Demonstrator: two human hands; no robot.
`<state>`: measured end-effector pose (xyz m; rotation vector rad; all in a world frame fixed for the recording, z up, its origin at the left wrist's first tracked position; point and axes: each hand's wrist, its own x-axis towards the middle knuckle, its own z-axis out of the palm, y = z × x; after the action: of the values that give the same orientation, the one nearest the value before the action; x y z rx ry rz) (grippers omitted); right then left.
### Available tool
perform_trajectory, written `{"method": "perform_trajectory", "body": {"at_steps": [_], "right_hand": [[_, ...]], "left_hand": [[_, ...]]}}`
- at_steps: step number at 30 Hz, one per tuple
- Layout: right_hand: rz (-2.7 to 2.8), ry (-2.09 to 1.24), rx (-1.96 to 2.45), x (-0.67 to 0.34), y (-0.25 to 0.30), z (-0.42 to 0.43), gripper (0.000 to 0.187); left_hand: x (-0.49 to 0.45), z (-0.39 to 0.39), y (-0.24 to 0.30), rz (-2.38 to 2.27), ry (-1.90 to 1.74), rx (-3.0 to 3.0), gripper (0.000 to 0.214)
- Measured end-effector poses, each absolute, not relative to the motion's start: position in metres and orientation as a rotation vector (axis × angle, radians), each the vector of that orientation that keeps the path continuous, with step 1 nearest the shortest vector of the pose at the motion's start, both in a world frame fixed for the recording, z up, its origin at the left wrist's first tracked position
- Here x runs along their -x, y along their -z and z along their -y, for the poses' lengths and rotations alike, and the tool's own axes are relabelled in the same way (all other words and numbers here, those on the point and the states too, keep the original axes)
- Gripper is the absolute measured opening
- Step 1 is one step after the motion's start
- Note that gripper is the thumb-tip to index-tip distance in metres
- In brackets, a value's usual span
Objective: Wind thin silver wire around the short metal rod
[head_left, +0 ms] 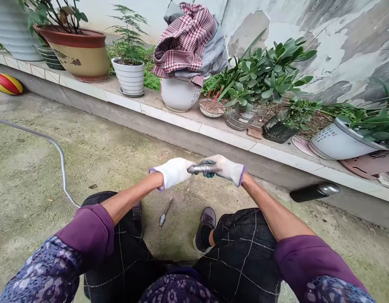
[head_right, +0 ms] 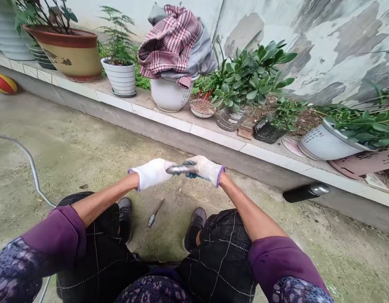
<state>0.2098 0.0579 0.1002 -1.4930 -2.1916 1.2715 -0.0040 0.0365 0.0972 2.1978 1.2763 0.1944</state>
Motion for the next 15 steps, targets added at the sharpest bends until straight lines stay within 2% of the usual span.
{"method": "perform_trajectory", "body": {"at_steps": [4,8,10,15], "right_hand": [[1.987,-1.429,1.437,-0.191,-0.106,-0.044,0.014],[2.046,-1.337,1.505,-0.167,-0.123,-0.028,0.015],[2.106,-1.25,1.56,-0.165,-0.13,-0.025,0.018],[2.305,-0.77,1.594,-0.198,-0.13,-0.037,0.018]], "left_hand": [[0.01,-0.044,-0.108,-1.319,-0.592,-1.707,0.025],[0.006,-0.061,-0.105,-1.363,-0.747,-1.582,0.033],[0.003,-0.068,-0.099,-1.475,-0.619,-1.815,0.031],[-0.006,-0.062,-0.08,-1.502,0.053,-2.504,0.031]]}}
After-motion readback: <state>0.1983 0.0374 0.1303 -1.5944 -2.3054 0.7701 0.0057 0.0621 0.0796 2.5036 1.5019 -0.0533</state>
